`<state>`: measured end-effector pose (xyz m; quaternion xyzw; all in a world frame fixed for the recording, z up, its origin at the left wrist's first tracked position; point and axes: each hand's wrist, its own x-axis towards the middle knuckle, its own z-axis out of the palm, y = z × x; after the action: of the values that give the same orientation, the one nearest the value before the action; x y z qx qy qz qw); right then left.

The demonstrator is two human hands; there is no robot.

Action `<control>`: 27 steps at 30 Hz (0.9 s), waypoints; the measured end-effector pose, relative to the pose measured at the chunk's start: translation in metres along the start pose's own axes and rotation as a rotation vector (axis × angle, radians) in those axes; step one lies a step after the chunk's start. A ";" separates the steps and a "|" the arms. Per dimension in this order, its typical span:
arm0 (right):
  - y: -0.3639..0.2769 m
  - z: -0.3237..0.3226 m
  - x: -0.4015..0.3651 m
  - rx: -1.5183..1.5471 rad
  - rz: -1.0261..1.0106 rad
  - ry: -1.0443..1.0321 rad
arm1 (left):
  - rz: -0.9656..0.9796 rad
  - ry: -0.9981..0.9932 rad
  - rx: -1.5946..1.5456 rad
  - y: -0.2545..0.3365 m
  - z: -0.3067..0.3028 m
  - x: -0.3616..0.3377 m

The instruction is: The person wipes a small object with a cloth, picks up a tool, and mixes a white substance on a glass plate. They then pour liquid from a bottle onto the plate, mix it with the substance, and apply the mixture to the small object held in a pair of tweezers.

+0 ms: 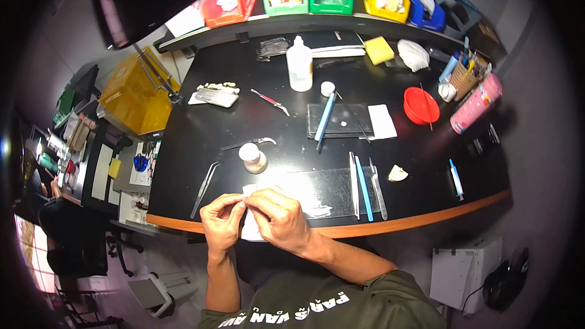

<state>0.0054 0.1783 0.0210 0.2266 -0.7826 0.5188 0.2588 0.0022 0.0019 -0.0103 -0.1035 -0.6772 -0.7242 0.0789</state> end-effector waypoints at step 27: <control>0.004 0.001 -0.004 -0.052 0.118 0.068 | -0.081 0.126 -0.017 0.006 0.012 0.003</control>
<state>0.0054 0.1794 0.0152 0.1555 -0.7986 0.5201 0.2600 0.0016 0.0132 -0.0035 -0.0310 -0.6683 -0.7376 0.0913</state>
